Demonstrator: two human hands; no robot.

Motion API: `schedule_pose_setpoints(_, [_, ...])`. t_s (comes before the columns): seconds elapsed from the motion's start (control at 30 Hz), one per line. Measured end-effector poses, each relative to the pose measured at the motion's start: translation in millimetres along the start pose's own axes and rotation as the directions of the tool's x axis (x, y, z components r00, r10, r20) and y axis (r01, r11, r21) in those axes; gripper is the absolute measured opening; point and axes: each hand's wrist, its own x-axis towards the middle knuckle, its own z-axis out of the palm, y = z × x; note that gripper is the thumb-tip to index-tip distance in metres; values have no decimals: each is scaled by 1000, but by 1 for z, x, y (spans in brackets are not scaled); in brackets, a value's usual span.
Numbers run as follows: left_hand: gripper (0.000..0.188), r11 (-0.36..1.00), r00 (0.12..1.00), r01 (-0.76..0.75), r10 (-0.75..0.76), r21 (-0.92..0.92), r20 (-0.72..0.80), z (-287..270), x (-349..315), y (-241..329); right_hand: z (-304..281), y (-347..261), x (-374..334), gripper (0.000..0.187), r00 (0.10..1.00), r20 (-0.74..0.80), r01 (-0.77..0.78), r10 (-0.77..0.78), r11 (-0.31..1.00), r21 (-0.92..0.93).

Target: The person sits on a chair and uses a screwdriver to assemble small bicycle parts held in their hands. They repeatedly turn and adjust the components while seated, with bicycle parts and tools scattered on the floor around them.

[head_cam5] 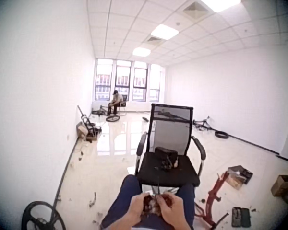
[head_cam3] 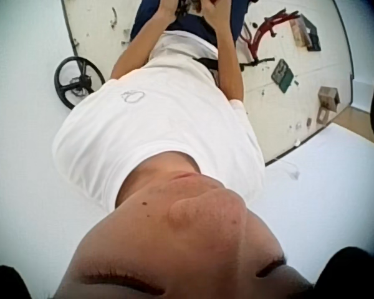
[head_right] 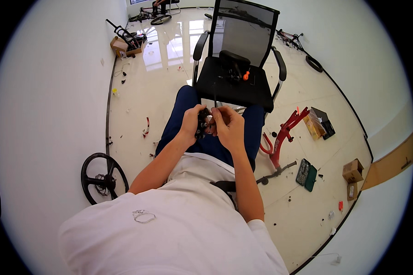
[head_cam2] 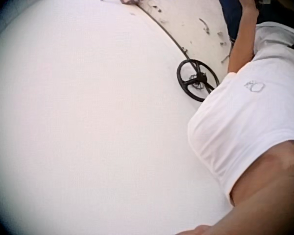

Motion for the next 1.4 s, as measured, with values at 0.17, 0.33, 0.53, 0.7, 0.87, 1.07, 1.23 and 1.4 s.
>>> schedule_pose_setpoints(0.17, [31,995,995,-95,95,20,14,6,-6,5,5,5,-3,17,999,-48,-25,24,999,-34])
schedule_pose_setpoints(0.33, [28,968,977,-201,209,147,-39,7,-7,3,5,13,-1,17,995,-95,-34,36,999,21])
schedule_pose_setpoints(0.53, [27,853,890,-414,453,319,-58,9,-4,-6,7,9,-4,19,990,-129,-48,52,998,30])
schedule_pose_setpoints(0.7, [23,704,766,-574,642,419,-29,7,-8,-9,11,18,-6,21,976,-184,-99,118,989,110])
schedule_pose_setpoints(0.87, [17,529,646,-693,757,489,98,7,-13,-14,10,22,-7,23,959,-201,-160,202,966,205])
schedule_pose_setpoints(1.07, [13,351,527,-766,822,538,214,11,-14,-12,4,30,-4,21,953,-152,-211,263,932,294])
schedule_pose_setpoints(1.23, [21,682,770,-563,638,466,-4,4,-5,-18,5,37,-2,25,986,-128,-94,104,992,87])
schedule_pose_setpoints(1.4, [26,804,858,-465,513,370,-38,4,-3,-19,-4,46,1,27,987,-35,-149,154,983,102])
